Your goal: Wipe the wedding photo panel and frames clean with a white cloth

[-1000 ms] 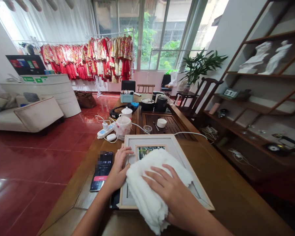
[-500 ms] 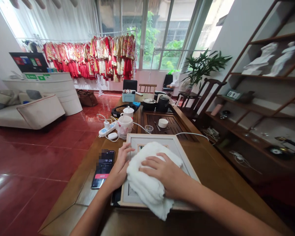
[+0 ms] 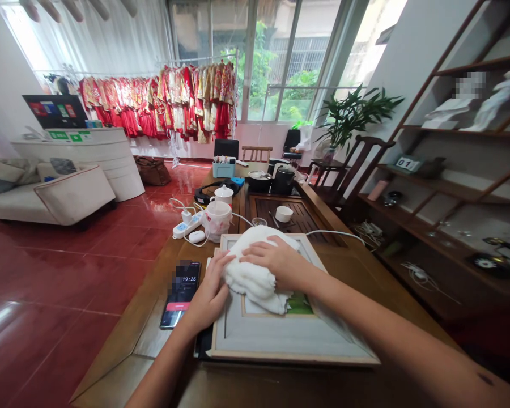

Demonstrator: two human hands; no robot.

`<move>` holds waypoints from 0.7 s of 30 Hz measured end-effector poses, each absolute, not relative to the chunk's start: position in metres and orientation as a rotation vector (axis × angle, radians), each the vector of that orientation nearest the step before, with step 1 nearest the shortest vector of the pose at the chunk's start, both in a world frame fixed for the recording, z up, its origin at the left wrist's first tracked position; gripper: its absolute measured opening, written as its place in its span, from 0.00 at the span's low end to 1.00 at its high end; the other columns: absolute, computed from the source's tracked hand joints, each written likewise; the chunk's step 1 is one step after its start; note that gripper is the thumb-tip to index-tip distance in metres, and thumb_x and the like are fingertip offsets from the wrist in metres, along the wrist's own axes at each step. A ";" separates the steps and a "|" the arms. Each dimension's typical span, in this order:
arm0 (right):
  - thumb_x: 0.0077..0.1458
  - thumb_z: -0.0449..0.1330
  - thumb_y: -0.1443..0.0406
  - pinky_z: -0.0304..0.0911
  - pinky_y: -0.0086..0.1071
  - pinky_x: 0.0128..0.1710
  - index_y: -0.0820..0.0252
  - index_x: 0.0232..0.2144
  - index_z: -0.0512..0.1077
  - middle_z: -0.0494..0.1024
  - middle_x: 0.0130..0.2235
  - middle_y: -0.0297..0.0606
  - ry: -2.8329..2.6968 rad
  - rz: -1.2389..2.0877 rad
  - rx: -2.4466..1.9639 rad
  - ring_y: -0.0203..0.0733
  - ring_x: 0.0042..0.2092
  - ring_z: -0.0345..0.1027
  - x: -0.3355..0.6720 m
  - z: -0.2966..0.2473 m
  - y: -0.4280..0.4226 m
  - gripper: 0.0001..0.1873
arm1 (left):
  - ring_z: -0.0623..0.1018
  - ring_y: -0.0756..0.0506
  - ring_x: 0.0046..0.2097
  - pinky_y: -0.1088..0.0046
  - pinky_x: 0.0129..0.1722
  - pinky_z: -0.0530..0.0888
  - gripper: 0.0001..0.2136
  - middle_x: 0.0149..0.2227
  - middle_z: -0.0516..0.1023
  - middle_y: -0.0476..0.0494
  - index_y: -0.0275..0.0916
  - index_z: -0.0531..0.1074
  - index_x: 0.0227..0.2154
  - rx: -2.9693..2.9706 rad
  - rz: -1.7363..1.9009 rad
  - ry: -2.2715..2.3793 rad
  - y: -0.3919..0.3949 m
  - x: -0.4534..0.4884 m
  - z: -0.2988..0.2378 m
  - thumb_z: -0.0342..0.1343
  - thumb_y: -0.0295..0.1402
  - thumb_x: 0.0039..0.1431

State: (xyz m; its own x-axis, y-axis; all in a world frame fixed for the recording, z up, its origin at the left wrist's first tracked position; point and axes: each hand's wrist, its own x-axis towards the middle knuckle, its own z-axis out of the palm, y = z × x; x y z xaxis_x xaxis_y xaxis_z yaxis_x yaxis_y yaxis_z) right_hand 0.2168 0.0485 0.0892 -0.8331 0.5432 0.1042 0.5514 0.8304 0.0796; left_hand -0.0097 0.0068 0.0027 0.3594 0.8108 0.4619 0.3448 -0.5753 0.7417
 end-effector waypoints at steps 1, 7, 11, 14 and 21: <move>0.49 0.59 0.66 0.47 0.53 0.55 0.53 0.56 0.66 0.72 0.56 0.46 -2.930 -0.182 -0.889 0.52 0.56 0.62 0.217 0.090 0.050 0.29 | 0.49 0.40 0.69 0.52 0.67 0.47 0.31 0.67 0.51 0.42 0.44 0.54 0.63 2.099 1.138 0.993 0.006 -0.010 0.004 0.44 0.19 0.56; 0.56 0.54 0.69 0.45 0.58 0.57 0.55 0.57 0.65 0.69 0.59 0.47 -2.873 -0.268 -0.987 0.55 0.59 0.60 0.214 0.090 0.065 0.25 | 0.48 0.37 0.69 0.51 0.66 0.50 0.34 0.69 0.45 0.42 0.46 0.57 0.62 2.091 1.108 1.018 0.003 -0.009 0.011 0.46 0.18 0.51; 0.57 0.54 0.68 0.46 0.60 0.56 0.55 0.57 0.65 0.69 0.59 0.48 -2.844 -0.288 -1.026 0.56 0.58 0.60 0.212 0.089 0.070 0.25 | 0.48 0.36 0.69 0.49 0.66 0.51 0.33 0.69 0.45 0.42 0.46 0.61 0.60 2.111 1.099 1.038 0.003 -0.008 0.012 0.47 0.17 0.49; 0.57 0.54 0.68 0.45 0.61 0.57 0.55 0.57 0.65 0.68 0.60 0.48 -2.844 -0.279 -1.032 0.56 0.59 0.60 0.213 0.087 0.069 0.25 | 0.48 0.36 0.69 0.49 0.66 0.50 0.32 0.69 0.45 0.43 0.45 0.63 0.58 2.113 1.108 1.037 0.004 -0.008 0.012 0.47 0.17 0.49; 0.53 0.55 0.72 0.41 0.62 0.59 0.57 0.57 0.64 0.68 0.60 0.46 -2.895 -0.188 -0.968 0.54 0.61 0.58 0.233 0.082 0.044 0.28 | 0.53 0.39 0.68 0.52 0.65 0.52 0.25 0.66 0.52 0.41 0.43 0.64 0.50 2.030 1.162 1.054 0.002 -0.006 0.009 0.46 0.17 0.48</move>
